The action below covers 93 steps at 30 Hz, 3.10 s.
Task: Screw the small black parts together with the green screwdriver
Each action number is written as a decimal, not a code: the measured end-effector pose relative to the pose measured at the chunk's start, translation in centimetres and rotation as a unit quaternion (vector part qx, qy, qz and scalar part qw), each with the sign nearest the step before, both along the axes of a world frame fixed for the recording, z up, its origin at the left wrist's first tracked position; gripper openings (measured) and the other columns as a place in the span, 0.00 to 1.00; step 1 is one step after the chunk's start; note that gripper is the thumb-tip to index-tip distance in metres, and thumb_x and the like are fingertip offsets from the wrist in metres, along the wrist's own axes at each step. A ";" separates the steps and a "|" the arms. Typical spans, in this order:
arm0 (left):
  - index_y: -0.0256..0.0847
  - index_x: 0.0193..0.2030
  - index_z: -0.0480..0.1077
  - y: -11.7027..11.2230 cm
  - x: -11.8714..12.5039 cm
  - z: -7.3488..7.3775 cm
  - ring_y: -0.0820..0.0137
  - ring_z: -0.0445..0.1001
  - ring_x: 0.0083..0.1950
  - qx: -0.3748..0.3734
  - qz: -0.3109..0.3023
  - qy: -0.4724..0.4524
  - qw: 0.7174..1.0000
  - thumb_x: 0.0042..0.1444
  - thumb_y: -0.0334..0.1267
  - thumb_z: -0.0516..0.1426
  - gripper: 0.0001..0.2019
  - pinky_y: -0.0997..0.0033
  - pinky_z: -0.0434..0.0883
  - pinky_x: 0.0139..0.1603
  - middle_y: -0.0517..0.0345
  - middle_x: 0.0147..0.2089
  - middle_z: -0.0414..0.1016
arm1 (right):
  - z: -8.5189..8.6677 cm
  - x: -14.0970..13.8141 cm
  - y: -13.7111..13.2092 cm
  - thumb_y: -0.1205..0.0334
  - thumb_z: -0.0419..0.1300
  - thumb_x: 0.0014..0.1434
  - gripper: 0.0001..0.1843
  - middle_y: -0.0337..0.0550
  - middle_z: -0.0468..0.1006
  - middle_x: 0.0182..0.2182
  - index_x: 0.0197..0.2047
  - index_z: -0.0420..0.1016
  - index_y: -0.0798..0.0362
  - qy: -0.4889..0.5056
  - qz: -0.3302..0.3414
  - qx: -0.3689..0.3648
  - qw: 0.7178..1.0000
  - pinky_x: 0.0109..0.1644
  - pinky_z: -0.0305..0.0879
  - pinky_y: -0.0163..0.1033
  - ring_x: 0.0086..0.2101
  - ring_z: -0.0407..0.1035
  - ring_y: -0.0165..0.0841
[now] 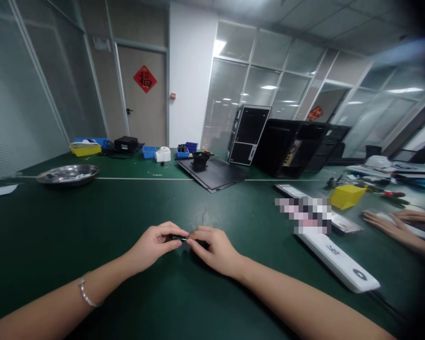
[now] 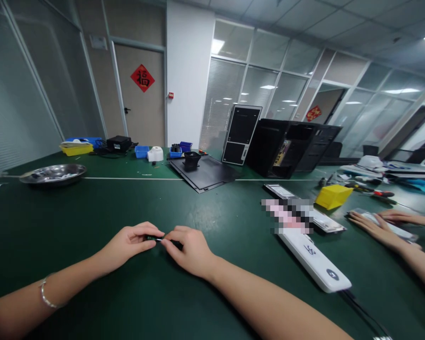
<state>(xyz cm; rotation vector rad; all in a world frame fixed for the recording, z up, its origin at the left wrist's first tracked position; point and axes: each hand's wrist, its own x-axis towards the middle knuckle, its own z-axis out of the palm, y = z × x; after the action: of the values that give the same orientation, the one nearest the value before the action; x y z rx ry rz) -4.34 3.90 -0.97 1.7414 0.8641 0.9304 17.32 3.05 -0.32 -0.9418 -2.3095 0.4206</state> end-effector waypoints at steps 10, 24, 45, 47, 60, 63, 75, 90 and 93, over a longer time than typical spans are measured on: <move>0.44 0.45 0.80 -0.4 -0.3 0.3 0.62 0.73 0.43 -0.015 0.028 0.015 0.999 0.53 0.39 0.62 0.12 0.62 0.69 0.47 0.57 0.38 0.70 | 0.2 -0.1 -1.1 0.64 0.55 0.66 0.11 0.40 0.75 0.30 0.35 0.77 0.52 0.043 -0.038 -0.017 0.998 0.37 0.64 0.34 0.32 0.70 0.31; 0.40 0.40 0.81 -0.6 -0.5 0.9 0.67 0.71 0.37 -0.059 0.027 -0.051 0.997 0.51 0.38 0.64 0.10 0.66 0.68 0.42 0.60 0.35 0.67 | -0.1 0.2 -1.0 0.64 0.54 0.67 0.11 0.41 0.76 0.30 0.36 0.77 0.52 0.064 -0.051 -0.024 0.996 0.38 0.64 0.35 0.32 0.70 0.32; 0.37 0.43 0.77 -0.8 -0.4 0.3 0.70 0.71 0.33 -0.098 0.028 -0.067 0.993 0.44 0.33 0.70 0.17 0.68 0.68 0.37 0.60 0.32 0.72 | -0.9 0.1 -1.1 0.51 0.53 0.66 0.15 0.44 0.79 0.36 0.44 0.77 0.48 0.052 -0.030 -0.028 0.998 0.39 0.72 0.36 0.36 0.75 0.36; 0.38 0.47 0.75 -0.6 -0.3 -0.1 0.72 0.71 0.31 -0.107 0.030 -0.070 0.991 0.43 0.31 0.70 0.22 0.69 0.68 0.37 0.61 0.32 0.71 | -1.4 0.1 -1.1 0.49 0.57 0.62 0.16 0.44 0.80 0.38 0.49 0.76 0.48 0.055 -0.044 -0.022 0.997 0.38 0.73 0.36 0.36 0.76 0.37; 0.39 0.51 0.74 -1.0 -0.1 -0.5 0.70 0.75 0.33 -0.098 0.004 -0.039 0.994 0.45 0.34 0.70 0.24 0.68 0.71 0.38 0.52 0.40 0.80 | -1.0 -0.7 -1.2 0.51 0.59 0.60 0.12 0.45 0.82 0.35 0.40 0.76 0.49 0.051 -0.017 -0.026 0.998 0.36 0.75 0.35 0.33 0.77 0.37; 0.41 0.58 0.69 -1.2 -0.6 0.6 0.61 0.78 0.45 0.007 -0.006 0.054 0.999 0.53 0.39 0.67 0.26 0.61 0.72 0.49 0.46 0.48 0.80 | -1.3 -0.5 -0.7 0.51 0.58 0.60 0.12 0.46 0.82 0.35 0.40 0.76 0.49 0.056 -0.026 -0.013 0.998 0.35 0.75 0.34 0.33 0.78 0.38; 0.51 0.73 0.43 -5.0 -11.8 4.3 0.34 0.41 0.73 0.110 0.264 0.459 0.841 0.63 0.53 0.53 0.36 0.20 0.42 0.61 0.39 0.77 0.38 | -1.7 -0.7 0.3 0.46 0.59 0.57 0.16 0.45 0.83 0.34 0.38 0.78 0.49 0.055 -0.061 -0.013 0.997 0.32 0.75 0.33 0.32 0.79 0.40; 0.52 0.74 0.40 -13.3 -24.7 1.7 0.27 0.55 0.66 -0.036 0.547 0.587 0.596 0.62 0.61 0.45 0.37 0.20 0.64 0.44 0.34 0.76 0.36 | -2.4 -0.5 0.5 0.47 0.59 0.59 0.16 0.45 0.83 0.37 0.41 0.78 0.49 0.038 -0.035 0.009 0.999 0.36 0.76 0.34 0.36 0.79 0.40; 0.49 0.73 0.45 -12.7 -23.1 2.0 0.30 0.57 0.65 0.026 0.522 0.600 0.606 0.63 0.55 0.50 0.35 0.30 0.67 0.48 0.31 0.76 0.39 | -2.7 -0.3 0.7 0.48 0.59 0.60 0.14 0.45 0.83 0.37 0.42 0.78 0.48 0.033 -0.024 0.010 0.999 0.36 0.77 0.34 0.36 0.79 0.40</move>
<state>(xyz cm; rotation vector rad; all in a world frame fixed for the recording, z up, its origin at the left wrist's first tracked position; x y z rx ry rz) -27.43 -8.83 1.03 1.6878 2.9747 0.2064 17.00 3.79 -3.06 -0.9583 -2.2224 0.4013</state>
